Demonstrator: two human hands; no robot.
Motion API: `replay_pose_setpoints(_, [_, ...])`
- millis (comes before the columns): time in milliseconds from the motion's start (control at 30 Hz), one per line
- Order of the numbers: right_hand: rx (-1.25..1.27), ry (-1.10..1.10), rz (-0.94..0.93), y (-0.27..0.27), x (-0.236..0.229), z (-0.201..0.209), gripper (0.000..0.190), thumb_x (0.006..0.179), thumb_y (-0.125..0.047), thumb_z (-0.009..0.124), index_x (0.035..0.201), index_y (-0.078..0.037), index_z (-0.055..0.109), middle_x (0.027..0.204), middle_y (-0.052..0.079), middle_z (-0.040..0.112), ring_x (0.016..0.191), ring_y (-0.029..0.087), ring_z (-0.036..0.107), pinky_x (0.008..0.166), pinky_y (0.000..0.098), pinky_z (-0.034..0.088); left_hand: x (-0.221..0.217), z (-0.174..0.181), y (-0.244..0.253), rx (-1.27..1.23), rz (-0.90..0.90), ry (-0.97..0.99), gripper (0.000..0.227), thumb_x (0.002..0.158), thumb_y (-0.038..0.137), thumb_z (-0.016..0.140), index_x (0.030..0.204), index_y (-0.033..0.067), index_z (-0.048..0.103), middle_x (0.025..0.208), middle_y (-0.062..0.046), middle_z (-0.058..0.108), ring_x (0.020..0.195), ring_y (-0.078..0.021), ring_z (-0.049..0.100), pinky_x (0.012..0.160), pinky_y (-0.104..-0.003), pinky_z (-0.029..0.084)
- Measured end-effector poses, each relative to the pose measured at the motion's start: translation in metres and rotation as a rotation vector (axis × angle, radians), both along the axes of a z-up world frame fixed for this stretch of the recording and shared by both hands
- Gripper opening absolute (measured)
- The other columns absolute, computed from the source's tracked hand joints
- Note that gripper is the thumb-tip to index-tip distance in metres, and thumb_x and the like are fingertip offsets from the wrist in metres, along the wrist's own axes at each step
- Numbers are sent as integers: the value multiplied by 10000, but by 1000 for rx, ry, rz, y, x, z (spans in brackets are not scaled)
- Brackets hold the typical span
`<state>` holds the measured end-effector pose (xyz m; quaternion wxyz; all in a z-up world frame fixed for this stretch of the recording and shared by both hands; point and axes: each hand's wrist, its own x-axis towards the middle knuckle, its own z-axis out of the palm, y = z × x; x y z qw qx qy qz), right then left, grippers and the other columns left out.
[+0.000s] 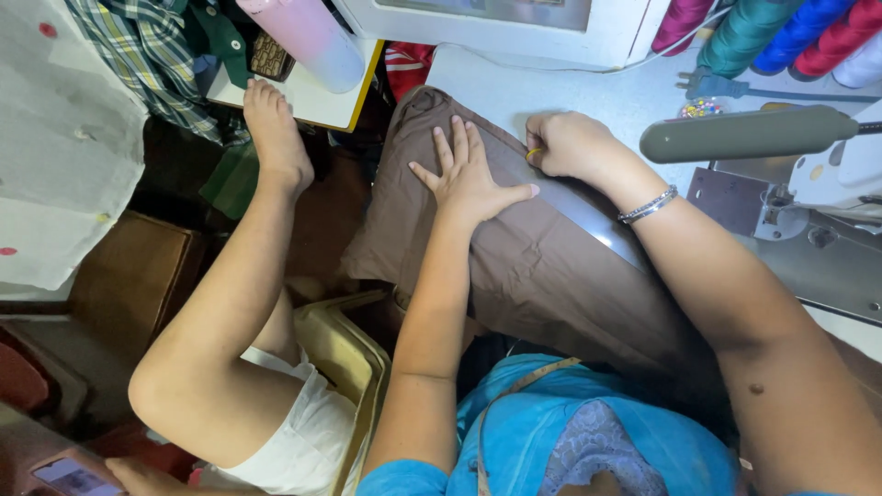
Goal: The person measures a piece of brown fabric using a flexible tape measure and a yellow marker. They then use a clear ruler to draw straight lines on the fabric with the marker, preparing it for cutting or sewing.
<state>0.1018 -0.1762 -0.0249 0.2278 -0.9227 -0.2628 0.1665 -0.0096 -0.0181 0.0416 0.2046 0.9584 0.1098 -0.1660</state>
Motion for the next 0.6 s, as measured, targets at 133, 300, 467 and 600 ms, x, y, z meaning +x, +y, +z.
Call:
replay_pose_setpoints(133, [-20, 11, 37, 5, 2, 5, 167, 850, -260, 743, 933, -117, 762, 905, 193, 759, 993, 458, 715, 824, 561, 555, 1, 3, 0, 7, -7, 20, 1314, 748, 769, 686, 1642, 25, 76, 1735, -168, -70, 1588, -405, -114, 1106, -848, -30])
replay_pose_setpoints(300, [24, 8, 23, 18, 14, -9, 164, 847, -263, 742, 923, -119, 756, 893, 180, 759, 997, 454, 714, 825, 556, 555, 1, 7, 0, -10, -3, 34, 1318, 744, 765, 682, 1644, 24, 67, 1734, -168, -87, 1586, -404, -125, 1105, -845, -39])
replay_pose_setpoints(467, [82, -34, 24, 39, 29, -23, 152, 835, -247, 744, 911, -116, 754, 850, 178, 745, 958, 467, 716, 790, 542, 560, 0, 8, 0, -18, -5, 45, 1318, 749, 753, 683, 1644, 24, 48, 1730, -170, -106, 1582, -405, -143, 1105, -845, -46])
replay_pose_setpoints(600, [100, -30, 52, 54, 39, -19, 67, 794, -189, 695, 840, -142, 683, 815, 86, 736, 861, 387, 689, 717, 478, 522, 5, 4, -2, 39, 1, 94, 1342, 733, 772, 669, 1647, 63, -12, 1724, -116, -164, 1567, -369, -207, 1117, -817, -87])
